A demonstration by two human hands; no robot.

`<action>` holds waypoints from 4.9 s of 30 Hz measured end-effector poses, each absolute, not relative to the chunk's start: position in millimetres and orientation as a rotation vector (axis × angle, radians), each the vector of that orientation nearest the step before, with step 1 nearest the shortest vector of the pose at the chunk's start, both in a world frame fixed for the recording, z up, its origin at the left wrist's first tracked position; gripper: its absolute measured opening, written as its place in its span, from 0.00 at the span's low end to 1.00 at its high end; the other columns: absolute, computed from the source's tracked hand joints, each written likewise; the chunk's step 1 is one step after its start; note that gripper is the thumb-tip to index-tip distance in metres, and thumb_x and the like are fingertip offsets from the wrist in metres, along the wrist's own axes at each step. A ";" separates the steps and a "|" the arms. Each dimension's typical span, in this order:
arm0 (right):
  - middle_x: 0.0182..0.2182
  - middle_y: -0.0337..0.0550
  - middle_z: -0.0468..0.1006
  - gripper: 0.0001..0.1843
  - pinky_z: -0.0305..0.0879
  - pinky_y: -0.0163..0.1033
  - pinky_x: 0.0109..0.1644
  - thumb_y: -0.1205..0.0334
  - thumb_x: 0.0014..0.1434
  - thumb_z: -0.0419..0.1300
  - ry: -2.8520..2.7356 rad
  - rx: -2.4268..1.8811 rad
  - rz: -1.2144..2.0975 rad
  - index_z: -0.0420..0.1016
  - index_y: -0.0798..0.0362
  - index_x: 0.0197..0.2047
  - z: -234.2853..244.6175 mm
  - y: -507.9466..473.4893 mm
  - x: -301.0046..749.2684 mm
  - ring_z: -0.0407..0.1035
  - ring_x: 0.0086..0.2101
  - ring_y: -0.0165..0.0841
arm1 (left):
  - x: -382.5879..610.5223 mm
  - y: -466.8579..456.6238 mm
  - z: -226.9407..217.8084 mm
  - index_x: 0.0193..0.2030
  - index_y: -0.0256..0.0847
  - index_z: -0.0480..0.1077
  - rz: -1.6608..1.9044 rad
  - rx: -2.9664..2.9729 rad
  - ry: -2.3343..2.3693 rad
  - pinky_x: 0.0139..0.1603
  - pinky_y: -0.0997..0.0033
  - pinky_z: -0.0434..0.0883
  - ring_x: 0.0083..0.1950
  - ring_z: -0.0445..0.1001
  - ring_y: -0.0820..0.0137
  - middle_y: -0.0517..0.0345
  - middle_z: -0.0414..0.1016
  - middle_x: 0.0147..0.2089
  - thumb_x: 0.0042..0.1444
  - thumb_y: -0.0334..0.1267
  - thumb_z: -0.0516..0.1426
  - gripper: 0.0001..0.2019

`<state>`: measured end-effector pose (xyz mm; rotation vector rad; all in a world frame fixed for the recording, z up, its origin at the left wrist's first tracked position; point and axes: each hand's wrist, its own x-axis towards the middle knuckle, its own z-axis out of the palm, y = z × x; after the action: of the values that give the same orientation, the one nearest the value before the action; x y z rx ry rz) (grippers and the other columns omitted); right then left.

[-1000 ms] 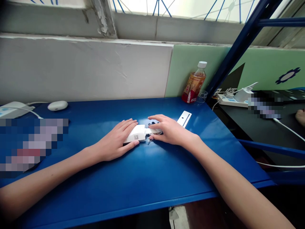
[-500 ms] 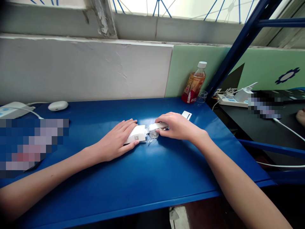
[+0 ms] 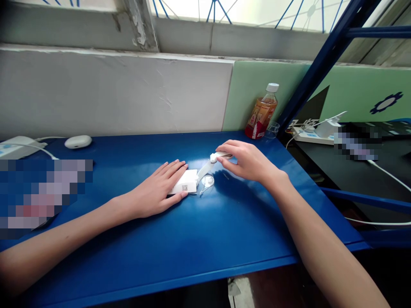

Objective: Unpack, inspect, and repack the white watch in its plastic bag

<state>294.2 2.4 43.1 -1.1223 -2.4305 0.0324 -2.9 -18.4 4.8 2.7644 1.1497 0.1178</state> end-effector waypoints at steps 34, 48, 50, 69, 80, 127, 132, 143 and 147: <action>0.30 0.40 0.84 0.09 0.72 0.39 0.33 0.52 0.58 0.68 -1.903 -0.837 0.285 0.82 0.49 0.35 40.0 -35.7 234.9 0.76 0.28 0.34 | 13.6 -28.8 22.8 0.51 0.38 0.71 0.976 2.808 0.859 0.61 0.52 0.71 0.56 0.77 0.60 0.47 0.79 0.51 0.72 0.35 0.46 0.13; 0.56 0.49 0.79 0.23 0.65 0.51 0.63 0.51 0.72 0.45 -1.335 -0.543 1.724 0.76 0.53 0.54 57.0 -3.8 198.5 0.71 0.57 0.41 | 38.6 -47.9 40.7 0.48 0.35 0.71 0.600 1.085 0.621 0.34 0.67 0.80 0.33 0.82 0.66 0.50 0.81 0.36 0.71 0.45 0.51 0.15; 0.55 0.50 0.79 0.25 0.62 0.48 0.65 0.55 0.73 0.41 -1.185 -0.450 1.914 0.75 0.56 0.54 56.8 0.9 191.4 0.72 0.56 0.38 | 38.3 -45.2 38.1 0.49 0.33 0.72 0.559 0.944 0.588 0.35 0.68 0.80 0.34 0.82 0.65 0.47 0.81 0.37 0.72 0.43 0.50 0.15; 0.51 0.52 0.81 0.30 0.67 0.47 0.60 0.49 0.74 0.32 -0.952 -0.448 2.156 0.62 0.55 0.65 40.2 13.6 192.6 0.77 0.49 0.36 | 33.6 -35.8 33.4 0.48 0.29 0.75 0.577 0.825 0.549 0.40 0.63 0.81 0.42 0.83 0.61 0.37 0.80 0.48 0.72 0.35 0.48 0.16; 0.54 0.53 0.80 0.30 0.68 0.45 0.60 0.52 0.74 0.37 -1.139 -0.434 2.202 0.76 0.59 0.53 48.3 29.5 186.7 0.76 0.51 0.38 | 33.3 -31.8 38.1 0.42 0.26 0.77 0.488 0.765 0.703 0.41 0.65 0.81 0.39 0.84 0.60 0.36 0.82 0.40 0.74 0.43 0.44 0.25; 0.52 0.52 0.80 0.31 0.69 0.47 0.59 0.50 0.74 0.33 -1.061 -0.474 2.128 0.67 0.55 0.62 49.7 20.5 192.2 0.77 0.49 0.38 | 35.6 -37.4 33.0 0.46 0.27 0.76 0.583 0.824 0.606 0.53 0.56 0.75 0.45 0.83 0.58 0.35 0.81 0.45 0.72 0.41 0.49 0.19; 0.55 0.59 0.78 0.37 0.63 0.45 0.65 0.47 0.73 0.32 -1.013 -0.462 2.144 0.73 0.65 0.55 50.5 19.3 190.1 0.73 0.55 0.39 | 36.5 -36.5 30.7 0.44 0.28 0.76 0.600 0.783 0.620 0.53 0.56 0.75 0.44 0.83 0.59 0.36 0.82 0.44 0.73 0.40 0.48 0.20; 0.50 0.51 0.82 0.36 0.67 0.47 0.61 0.43 0.72 0.32 -1.043 -0.516 2.122 0.70 0.55 0.61 51.9 16.3 187.3 0.77 0.50 0.38 | 36.2 -36.6 30.1 0.46 0.28 0.75 0.567 0.757 0.613 0.52 0.57 0.75 0.42 0.83 0.60 0.37 0.82 0.42 0.73 0.41 0.46 0.20; 0.49 0.51 0.82 0.36 0.68 0.47 0.60 0.42 0.72 0.31 -1.033 -0.528 2.117 0.68 0.54 0.62 53.4 15.2 187.6 0.77 0.50 0.38 | 37.4 -36.8 34.7 0.45 0.28 0.75 0.566 0.747 0.599 0.53 0.55 0.74 0.43 0.83 0.59 0.36 0.82 0.43 0.73 0.39 0.46 0.20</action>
<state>187.6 15.2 53.4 -0.5278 -1.0328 2.1168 37.4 -36.8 34.7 0.7467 0.5992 0.5655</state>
